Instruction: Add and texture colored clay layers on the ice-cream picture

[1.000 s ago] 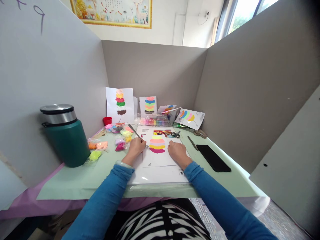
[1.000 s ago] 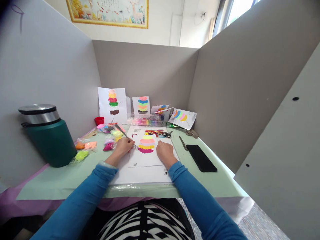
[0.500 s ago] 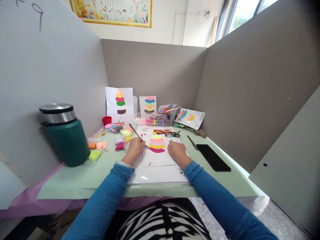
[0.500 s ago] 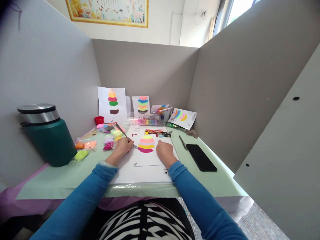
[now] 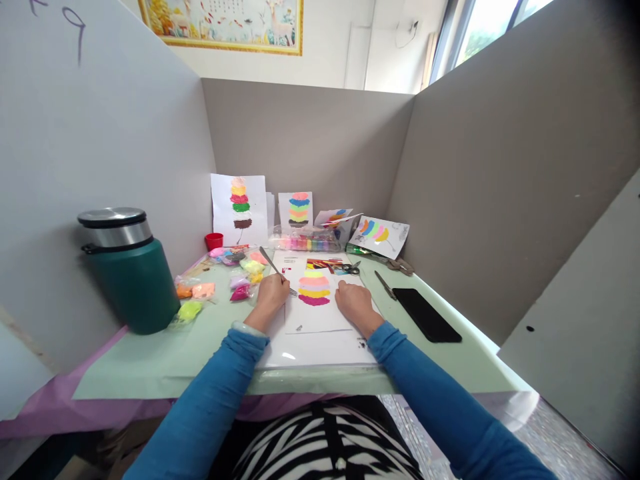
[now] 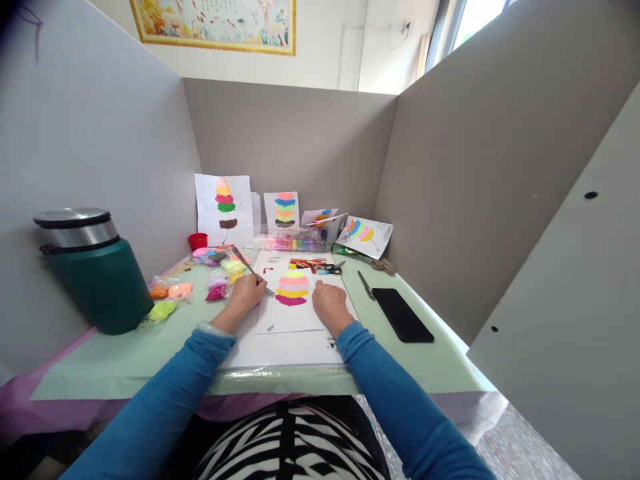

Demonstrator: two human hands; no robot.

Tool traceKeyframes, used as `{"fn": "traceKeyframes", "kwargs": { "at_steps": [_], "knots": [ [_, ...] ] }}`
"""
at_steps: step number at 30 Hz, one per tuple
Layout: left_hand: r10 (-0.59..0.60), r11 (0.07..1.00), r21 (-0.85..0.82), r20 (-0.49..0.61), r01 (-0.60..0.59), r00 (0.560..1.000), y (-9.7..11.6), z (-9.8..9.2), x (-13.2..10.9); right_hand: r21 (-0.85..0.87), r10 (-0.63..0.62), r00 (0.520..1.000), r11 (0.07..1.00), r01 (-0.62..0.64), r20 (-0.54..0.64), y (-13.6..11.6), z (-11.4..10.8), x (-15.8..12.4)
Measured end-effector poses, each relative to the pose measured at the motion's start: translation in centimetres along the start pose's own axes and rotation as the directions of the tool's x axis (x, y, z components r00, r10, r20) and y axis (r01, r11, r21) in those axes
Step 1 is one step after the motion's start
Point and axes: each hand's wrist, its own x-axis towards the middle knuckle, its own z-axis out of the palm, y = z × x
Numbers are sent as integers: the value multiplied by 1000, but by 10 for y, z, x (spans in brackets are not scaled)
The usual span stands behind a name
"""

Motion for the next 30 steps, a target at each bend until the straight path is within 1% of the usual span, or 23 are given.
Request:
{"fn": "traceKeyframes", "kwargs": {
  "at_steps": [3, 9, 11, 15, 17, 20, 23, 27, 30],
  "knots": [
    [19, 1000, 8, -2, -19, 1000, 0, 0, -1, 12, 1, 1000, 1000, -1, -4, 0, 1, 1],
    [73, 997, -16, 74, -72, 995, 7, -6, -8, 9, -3, 1000, 1000, 3, -10, 0, 2, 1],
    [63, 998, -16, 61, -63, 996, 8, -6, -9, 2, -3, 1000, 1000, 3, -9, 0, 2, 1],
    [28, 999, 24, -12, -27, 1000, 6, -4, -7, -8, -7, 1000, 1000, 7, -3, 0, -1, 0],
    [43, 998, 54, -13, -43, 999, 7, -3, -7, -10, -9, 1000, 1000, 9, 12, 0, -2, 0],
    [68, 995, 66, 19, -69, 997, 8, -4, -7, -3, -3, 1000, 1000, 3, 19, 0, -2, 0],
    [69, 997, 43, 25, -70, 997, 8, -4, -8, 5, 0, 1000, 1000, 0, 11, 0, -2, 0],
    [18, 1000, -21, -23, -18, 1000, 6, -3, -5, 7, -3, 1000, 1000, 3, 14, 0, -3, 0],
    [-4, 998, -64, 4, 4, 1000, 6, -3, -5, 6, -1, 1000, 1000, 1, 21, -1, -4, -1]
  ]
}}
